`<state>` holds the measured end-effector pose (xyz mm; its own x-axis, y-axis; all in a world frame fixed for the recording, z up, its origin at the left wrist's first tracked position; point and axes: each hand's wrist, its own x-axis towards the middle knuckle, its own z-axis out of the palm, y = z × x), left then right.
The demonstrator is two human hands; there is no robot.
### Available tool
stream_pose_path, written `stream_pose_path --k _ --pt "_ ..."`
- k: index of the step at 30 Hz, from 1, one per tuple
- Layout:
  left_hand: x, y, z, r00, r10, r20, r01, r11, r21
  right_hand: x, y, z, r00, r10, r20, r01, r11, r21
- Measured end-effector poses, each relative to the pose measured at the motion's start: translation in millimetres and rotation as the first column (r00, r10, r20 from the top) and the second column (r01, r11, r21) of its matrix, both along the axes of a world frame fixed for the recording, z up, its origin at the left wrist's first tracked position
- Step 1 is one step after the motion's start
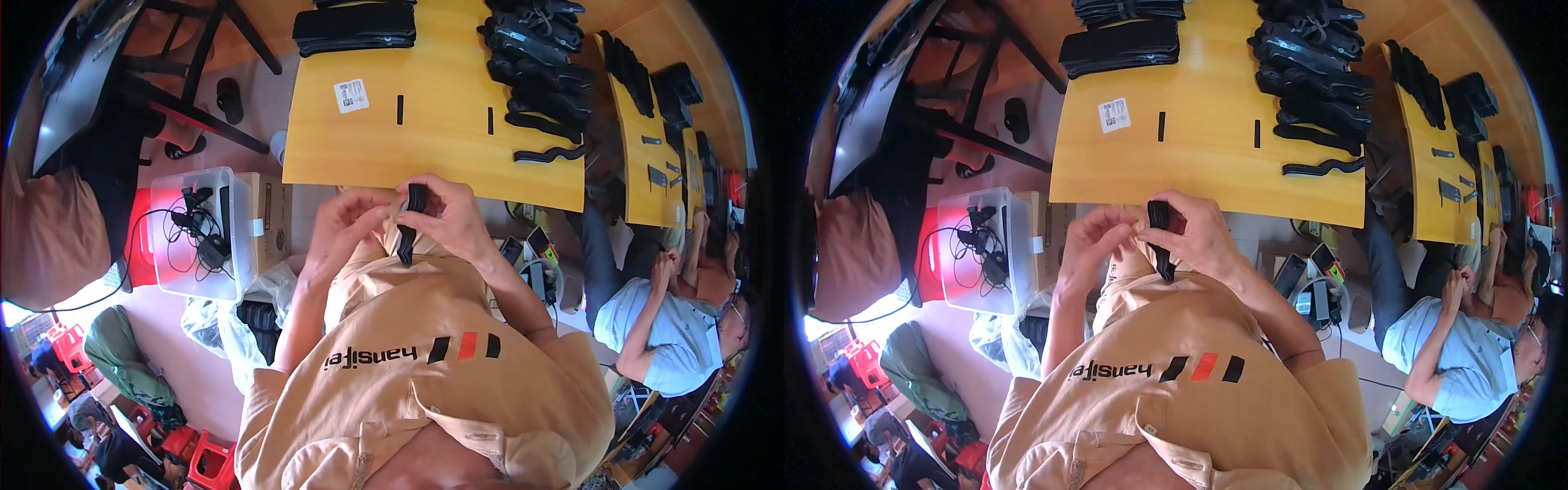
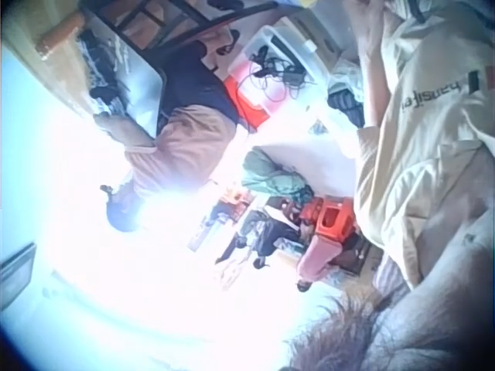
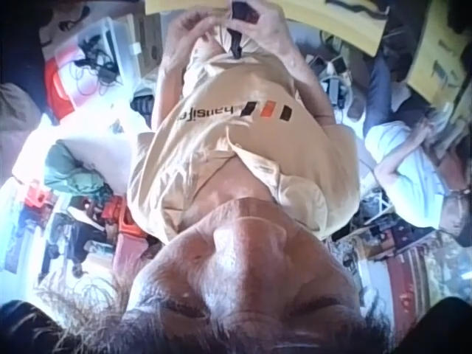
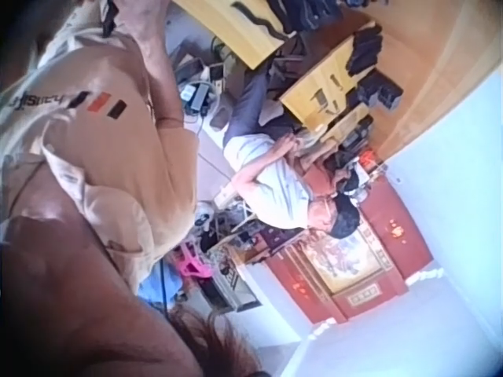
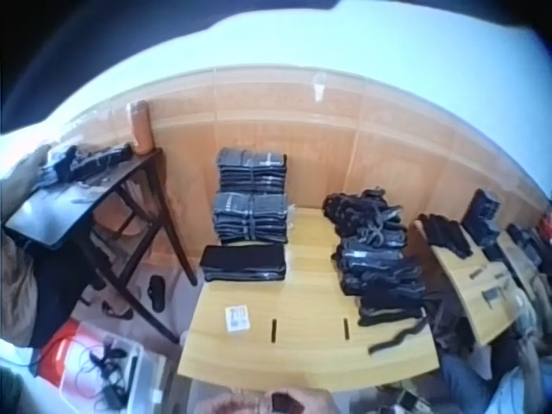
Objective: Organizing, inspecting, and stacking black fabric straps on a workshop table.
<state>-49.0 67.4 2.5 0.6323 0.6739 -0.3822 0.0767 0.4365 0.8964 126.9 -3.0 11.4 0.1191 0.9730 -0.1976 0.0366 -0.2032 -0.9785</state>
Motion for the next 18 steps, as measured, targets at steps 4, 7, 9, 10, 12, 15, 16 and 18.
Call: stream_pose_path --k 4,7,9,10,12,15,16,18 --pt "23 -1 4 0.985 0.077 0.154 -0.087 0.995 0.057 -3 -1 -10 0.993 -0.057 0.105 0.037 0.983 0.181" --pt "27 -7 -2 0.984 0.123 0.131 -0.141 0.981 0.133 -1 -4 -13 0.975 -0.103 0.196 0.062 0.976 0.207" --pt "28 -10 -4 0.982 0.148 0.120 -0.164 0.977 0.133 1 -5 -14 0.970 -0.102 0.222 0.059 0.979 0.193" --pt "28 -11 -4 0.982 0.147 0.117 -0.162 0.978 0.131 1 -4 -10 0.960 -0.082 0.266 0.034 0.983 0.180" --pt "28 -12 -3 0.984 0.158 0.078 -0.170 0.967 0.192 1 -3 -6 0.950 -0.059 0.306 0.008 0.986 0.165" --pt "29 -11 3 0.977 0.197 0.081 -0.211 0.951 0.226 0 -1 0 0.954 -0.047 0.295 0.006 0.990 0.139" --pt "29 -11 3 0.977 0.196 0.079 -0.209 0.952 0.226 0 1 2 0.953 -0.041 0.300 -0.008 0.987 0.162" --pt "29 -9 3 0.980 0.185 0.080 -0.200 0.941 0.274 -1 2 5 0.952 -0.038 0.305 -0.019 0.983 0.184"
